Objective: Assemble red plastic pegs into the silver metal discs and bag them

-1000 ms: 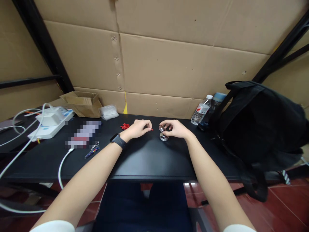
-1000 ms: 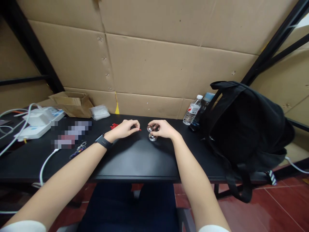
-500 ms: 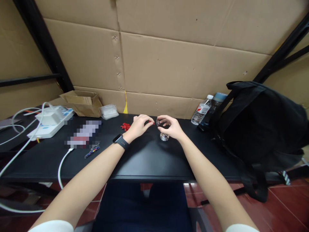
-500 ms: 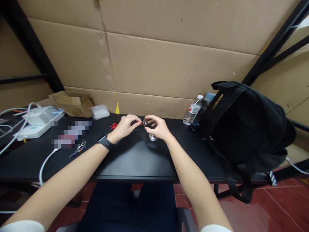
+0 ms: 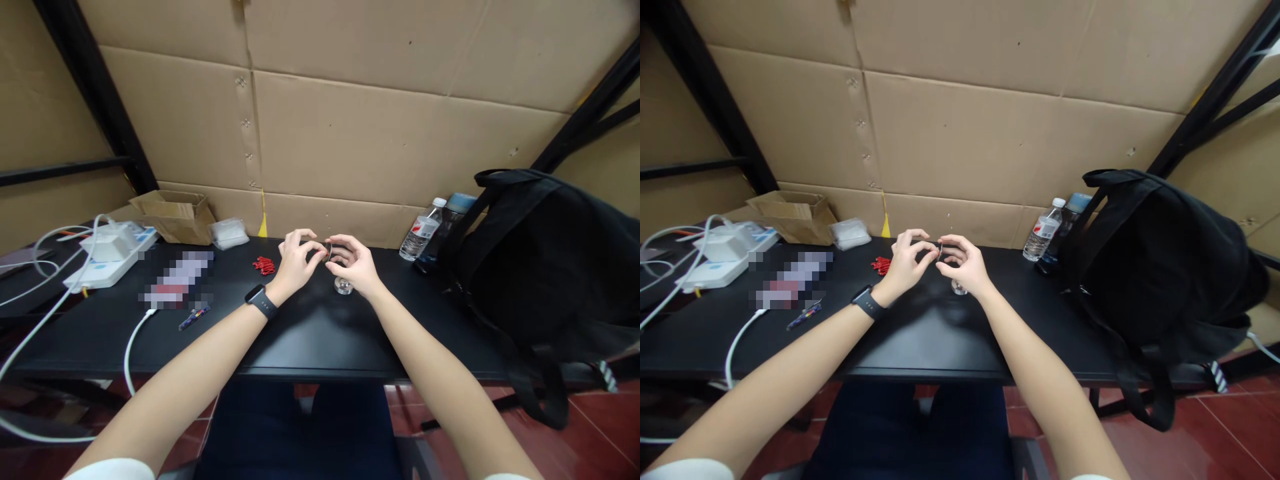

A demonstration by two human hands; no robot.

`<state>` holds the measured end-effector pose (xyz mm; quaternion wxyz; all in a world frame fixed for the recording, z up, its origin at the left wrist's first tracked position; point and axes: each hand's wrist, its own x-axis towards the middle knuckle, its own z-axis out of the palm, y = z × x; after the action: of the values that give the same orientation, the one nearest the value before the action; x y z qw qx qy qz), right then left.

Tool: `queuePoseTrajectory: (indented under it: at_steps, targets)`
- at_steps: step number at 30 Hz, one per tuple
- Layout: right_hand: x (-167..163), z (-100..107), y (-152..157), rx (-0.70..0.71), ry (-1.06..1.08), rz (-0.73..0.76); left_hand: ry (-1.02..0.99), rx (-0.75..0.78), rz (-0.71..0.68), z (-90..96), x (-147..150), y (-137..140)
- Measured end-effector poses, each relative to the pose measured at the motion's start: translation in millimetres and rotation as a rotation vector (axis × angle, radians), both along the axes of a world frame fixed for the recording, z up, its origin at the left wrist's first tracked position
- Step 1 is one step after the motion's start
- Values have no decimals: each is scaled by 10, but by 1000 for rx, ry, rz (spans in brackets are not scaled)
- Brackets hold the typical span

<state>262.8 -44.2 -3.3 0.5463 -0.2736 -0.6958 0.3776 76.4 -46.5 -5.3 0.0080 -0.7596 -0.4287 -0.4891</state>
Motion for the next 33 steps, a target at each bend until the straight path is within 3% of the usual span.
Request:
queuePoseTrajectory:
  at_steps: [15,23,33]
  targets:
    - [-41,-45,-17,-26,46,-34,148,118,39,42,4,-73]
    - [-54,-75,43,-92,49,-52,52,82,34,51,-3,-46]
    - [29,5,23,183,-250,-195,46,72,-69,44,-38,-3]
